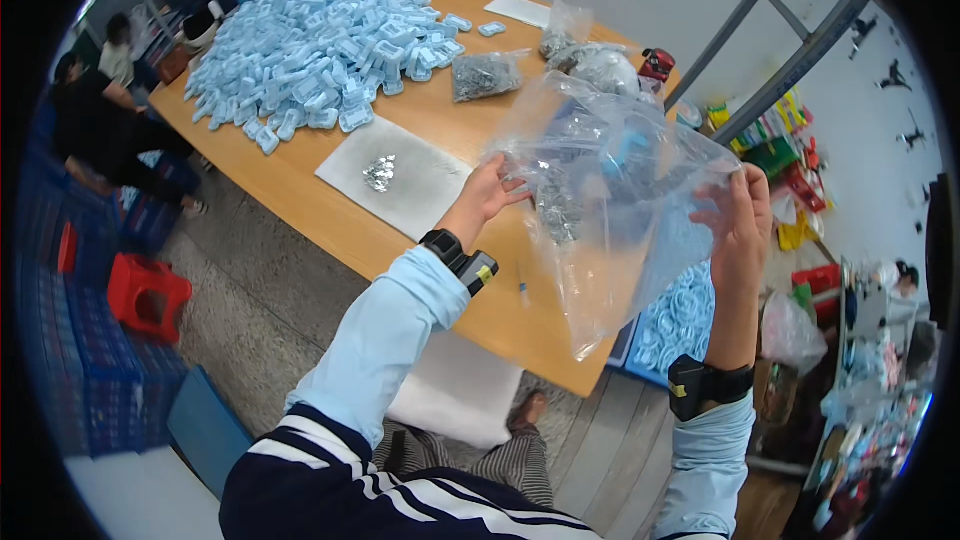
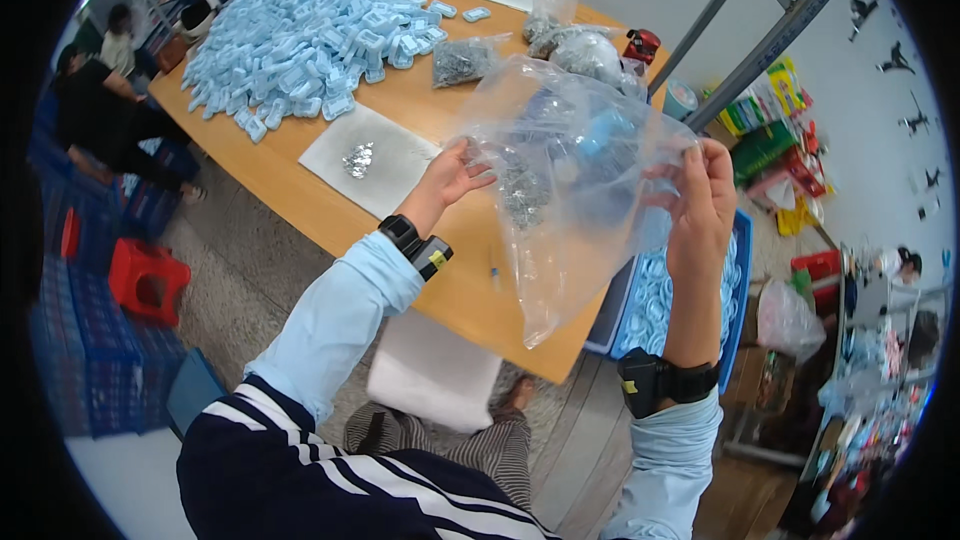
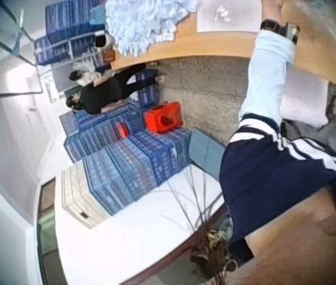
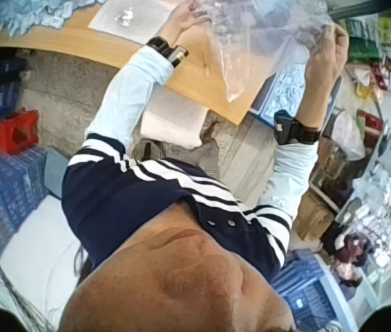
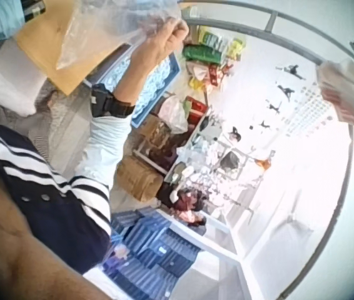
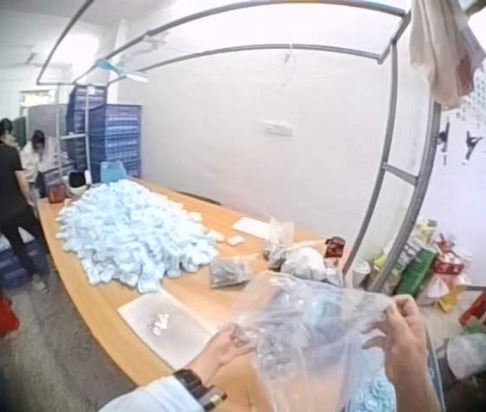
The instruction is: Packaging small metal parts into plastic bags on an assembly table in a toy factory.
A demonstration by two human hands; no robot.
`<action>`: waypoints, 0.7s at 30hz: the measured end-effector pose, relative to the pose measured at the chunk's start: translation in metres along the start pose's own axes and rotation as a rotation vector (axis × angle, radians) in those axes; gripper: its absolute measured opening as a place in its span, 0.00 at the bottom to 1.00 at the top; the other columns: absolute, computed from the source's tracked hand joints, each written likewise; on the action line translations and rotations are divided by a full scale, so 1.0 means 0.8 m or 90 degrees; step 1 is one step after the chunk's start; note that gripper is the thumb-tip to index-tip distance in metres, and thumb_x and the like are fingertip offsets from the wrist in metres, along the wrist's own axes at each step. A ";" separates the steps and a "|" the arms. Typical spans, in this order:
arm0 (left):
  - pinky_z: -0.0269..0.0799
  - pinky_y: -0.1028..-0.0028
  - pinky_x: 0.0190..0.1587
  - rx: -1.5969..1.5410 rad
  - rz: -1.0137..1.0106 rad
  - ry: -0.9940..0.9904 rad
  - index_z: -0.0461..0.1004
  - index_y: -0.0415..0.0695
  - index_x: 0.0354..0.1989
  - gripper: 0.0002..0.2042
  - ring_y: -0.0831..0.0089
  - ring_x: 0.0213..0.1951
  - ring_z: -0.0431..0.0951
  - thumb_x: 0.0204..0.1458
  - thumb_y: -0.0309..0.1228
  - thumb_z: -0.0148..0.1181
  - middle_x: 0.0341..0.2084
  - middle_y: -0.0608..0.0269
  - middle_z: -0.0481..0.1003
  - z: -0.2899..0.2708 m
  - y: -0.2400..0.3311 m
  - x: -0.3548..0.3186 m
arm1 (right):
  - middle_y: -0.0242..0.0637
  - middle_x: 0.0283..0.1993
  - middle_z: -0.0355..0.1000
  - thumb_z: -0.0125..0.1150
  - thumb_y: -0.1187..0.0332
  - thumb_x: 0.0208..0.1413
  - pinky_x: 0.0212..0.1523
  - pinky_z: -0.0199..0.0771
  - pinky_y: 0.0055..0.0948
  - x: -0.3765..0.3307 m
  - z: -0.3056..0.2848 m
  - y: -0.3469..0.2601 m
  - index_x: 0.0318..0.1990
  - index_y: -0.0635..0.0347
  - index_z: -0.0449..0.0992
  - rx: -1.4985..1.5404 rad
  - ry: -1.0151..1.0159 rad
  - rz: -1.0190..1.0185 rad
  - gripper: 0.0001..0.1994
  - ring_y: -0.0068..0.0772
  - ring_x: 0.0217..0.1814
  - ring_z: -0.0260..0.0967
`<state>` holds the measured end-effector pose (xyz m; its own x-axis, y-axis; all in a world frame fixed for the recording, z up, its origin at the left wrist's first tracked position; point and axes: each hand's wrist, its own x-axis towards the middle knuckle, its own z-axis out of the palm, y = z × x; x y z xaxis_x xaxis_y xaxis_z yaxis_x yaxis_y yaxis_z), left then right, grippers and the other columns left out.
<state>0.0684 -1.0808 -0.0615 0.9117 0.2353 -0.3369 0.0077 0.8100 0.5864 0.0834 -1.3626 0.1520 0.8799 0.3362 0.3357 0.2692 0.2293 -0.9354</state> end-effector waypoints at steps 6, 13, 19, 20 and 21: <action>0.59 0.50 0.52 -0.037 0.039 0.178 0.57 0.45 0.53 0.18 0.54 0.51 0.61 0.57 0.39 0.39 0.49 0.53 0.62 0.033 -0.074 0.087 | 0.29 0.37 0.66 0.47 0.64 0.58 0.28 0.72 0.24 0.100 -0.052 0.054 0.38 0.55 0.64 0.035 -0.130 0.093 0.07 0.22 0.34 0.67; 0.57 0.58 0.55 0.079 0.036 0.217 0.55 0.39 0.55 0.25 0.57 0.52 0.62 0.53 0.41 0.49 0.49 0.50 0.61 0.010 -0.094 0.105 | 0.31 0.38 0.63 0.46 0.63 0.57 0.29 0.73 0.30 0.188 -0.039 0.107 0.39 0.57 0.64 0.038 -0.206 0.212 0.09 0.27 0.35 0.67; 0.64 0.66 0.50 0.111 0.140 0.249 0.61 0.39 0.49 0.20 0.64 0.47 0.66 0.55 0.41 0.47 0.45 0.53 0.66 0.023 -0.144 0.041 | 0.32 0.34 0.64 0.50 0.63 0.54 0.30 0.72 0.31 0.220 -0.030 0.109 0.37 0.56 0.65 -0.012 -0.258 0.265 0.08 0.29 0.34 0.68; 0.68 0.67 0.46 0.112 0.144 0.298 0.64 0.40 0.47 0.19 0.67 0.40 0.70 0.55 0.43 0.47 0.41 0.56 0.68 0.028 -0.170 0.026 | 0.32 0.34 0.65 0.50 0.63 0.55 0.30 0.72 0.30 0.227 -0.027 0.110 0.37 0.55 0.65 -0.001 -0.266 0.265 0.08 0.29 0.34 0.68; 0.67 0.68 0.44 0.027 0.097 0.211 0.62 0.42 0.49 0.22 0.67 0.43 0.68 0.54 0.46 0.48 0.43 0.57 0.67 0.022 -0.203 0.017 | 0.32 0.35 0.65 0.50 0.64 0.55 0.29 0.72 0.29 0.233 -0.018 0.108 0.37 0.55 0.65 0.013 -0.275 0.263 0.07 0.29 0.34 0.68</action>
<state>0.0867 -1.2186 -0.1480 0.7208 0.5186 -0.4599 -0.0944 0.7308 0.6761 0.2764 -1.2934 0.1318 0.6697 0.7417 -0.0368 -0.0734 0.0168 -0.9972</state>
